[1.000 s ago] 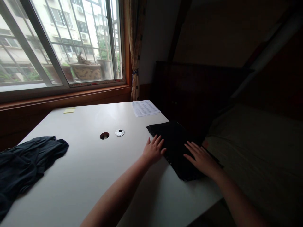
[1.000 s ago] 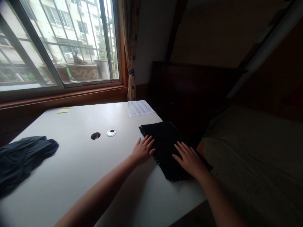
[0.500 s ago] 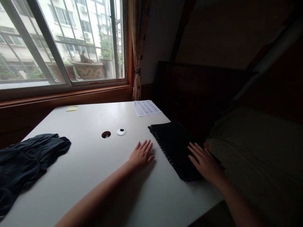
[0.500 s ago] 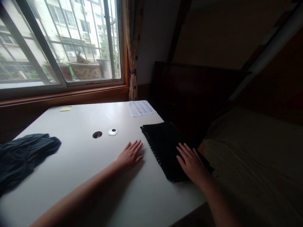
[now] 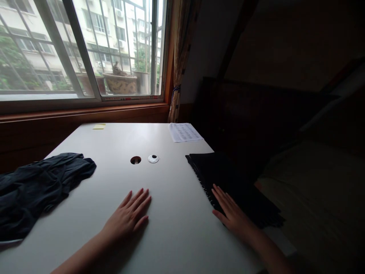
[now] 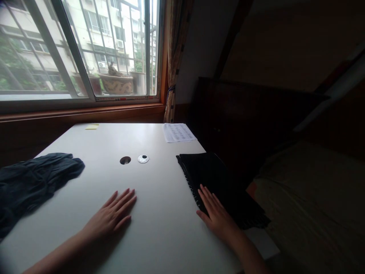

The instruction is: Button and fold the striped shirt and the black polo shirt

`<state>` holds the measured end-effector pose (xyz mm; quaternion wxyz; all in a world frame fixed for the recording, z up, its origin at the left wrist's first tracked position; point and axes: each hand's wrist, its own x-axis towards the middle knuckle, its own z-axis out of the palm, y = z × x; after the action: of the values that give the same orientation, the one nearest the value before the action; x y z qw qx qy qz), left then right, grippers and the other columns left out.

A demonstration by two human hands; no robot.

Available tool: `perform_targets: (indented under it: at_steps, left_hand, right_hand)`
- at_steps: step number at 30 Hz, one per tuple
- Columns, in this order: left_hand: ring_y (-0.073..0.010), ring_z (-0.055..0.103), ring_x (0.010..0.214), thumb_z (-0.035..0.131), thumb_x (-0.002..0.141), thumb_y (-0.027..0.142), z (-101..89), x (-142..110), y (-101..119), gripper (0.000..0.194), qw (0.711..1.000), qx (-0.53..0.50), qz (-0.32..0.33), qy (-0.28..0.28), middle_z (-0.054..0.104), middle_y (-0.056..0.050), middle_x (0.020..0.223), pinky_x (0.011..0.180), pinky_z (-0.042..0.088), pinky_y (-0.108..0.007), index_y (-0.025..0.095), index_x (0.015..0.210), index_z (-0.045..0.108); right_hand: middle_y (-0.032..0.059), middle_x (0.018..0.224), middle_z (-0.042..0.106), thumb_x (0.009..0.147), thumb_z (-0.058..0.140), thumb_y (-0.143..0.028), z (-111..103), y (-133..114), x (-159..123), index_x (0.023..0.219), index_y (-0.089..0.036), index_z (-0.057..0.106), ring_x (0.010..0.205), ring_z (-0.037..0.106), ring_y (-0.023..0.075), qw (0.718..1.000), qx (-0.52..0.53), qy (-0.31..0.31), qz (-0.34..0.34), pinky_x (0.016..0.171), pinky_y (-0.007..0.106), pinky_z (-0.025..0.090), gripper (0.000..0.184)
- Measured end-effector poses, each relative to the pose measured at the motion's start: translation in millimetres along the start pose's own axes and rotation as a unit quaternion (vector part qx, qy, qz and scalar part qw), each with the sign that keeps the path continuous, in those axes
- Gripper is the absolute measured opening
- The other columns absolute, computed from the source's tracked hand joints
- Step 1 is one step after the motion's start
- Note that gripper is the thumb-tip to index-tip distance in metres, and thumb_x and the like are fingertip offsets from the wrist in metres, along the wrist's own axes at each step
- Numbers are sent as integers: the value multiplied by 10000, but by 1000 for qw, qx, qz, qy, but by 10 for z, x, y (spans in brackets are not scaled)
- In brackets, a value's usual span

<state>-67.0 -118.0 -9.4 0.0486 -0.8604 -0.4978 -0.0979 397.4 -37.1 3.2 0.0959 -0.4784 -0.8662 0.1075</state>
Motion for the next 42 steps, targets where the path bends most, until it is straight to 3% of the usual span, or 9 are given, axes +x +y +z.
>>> perform_targets:
  at_steps: [6,11,18,23,28,31,34,37,42]
  left_hand:
    - [-247,355,1479,406,1022,524,-43,-392,21,672,1000,20,-22,0,280,17,1630,1227,250,-467,364,1598,99]
    - [-246,350,1481,399,1027,522,-57,-415,45,674,999,45,-19,9,278,4,1633,1219,266,-459,328,1605,112]
    - [-234,341,1485,375,1037,517,-102,-402,41,654,998,62,-15,4,258,1,1638,1214,276,-436,312,1606,126]
    - [-228,302,1502,384,1037,520,-72,-401,30,650,997,76,-9,4,248,-3,1645,1235,221,-429,300,1605,158]
    - [-234,279,1510,433,1023,529,-8,-400,21,669,996,81,0,42,285,-32,1641,1265,82,-421,257,1598,225]
    - [-231,278,1510,438,1024,525,-2,-403,22,660,996,78,1,43,277,-30,1645,1268,49,-423,261,1595,239]
    - [-230,292,1505,433,1025,529,-17,-400,24,656,997,69,-2,40,285,-24,1643,1267,87,-421,271,1595,239]
    - [-229,291,1505,435,1025,525,-34,-394,27,656,997,67,-3,39,291,-23,1641,1267,101,-415,267,1595,239]
    - [-226,259,1517,431,1027,523,-49,-390,37,659,996,85,-3,37,278,-30,1644,1269,37,-415,253,1596,239]
  right_hand:
    - [-29,1652,250,1031,310,-554,-290,80,185,1594,-352,246,1509,255,226,987,143,27,67,1233,454,285,602]
    - [44,1648,277,1010,249,-611,-401,450,1120,1575,-252,326,1509,258,248,988,66,57,128,1240,444,254,674]
    - [185,1620,308,1031,189,-550,-155,606,2109,1542,-97,353,1519,227,313,988,-33,22,147,1223,574,170,703]
    - [102,1641,293,1031,218,-580,25,316,2180,1567,-180,331,1527,219,250,997,-19,12,67,1245,465,191,678]
    - [98,1633,303,1006,294,-647,121,-52,2017,1545,-229,397,1529,201,292,997,24,24,-67,1233,561,165,690]
    - [54,1590,401,997,372,-638,67,-152,1987,1501,-286,468,1500,295,278,984,140,4,-110,1243,553,165,623]
    - [31,1536,489,976,463,-617,-66,-1,2080,1422,-303,559,1439,417,263,941,327,69,-56,1240,502,248,554]
    - [63,1461,573,964,481,-613,-208,369,2221,1317,-281,622,1309,570,266,864,474,142,94,1161,479,413,505]
    - [188,1338,640,1005,318,-563,-407,1051,2295,1270,-200,615,1161,676,278,866,427,168,199,982,476,564,539]
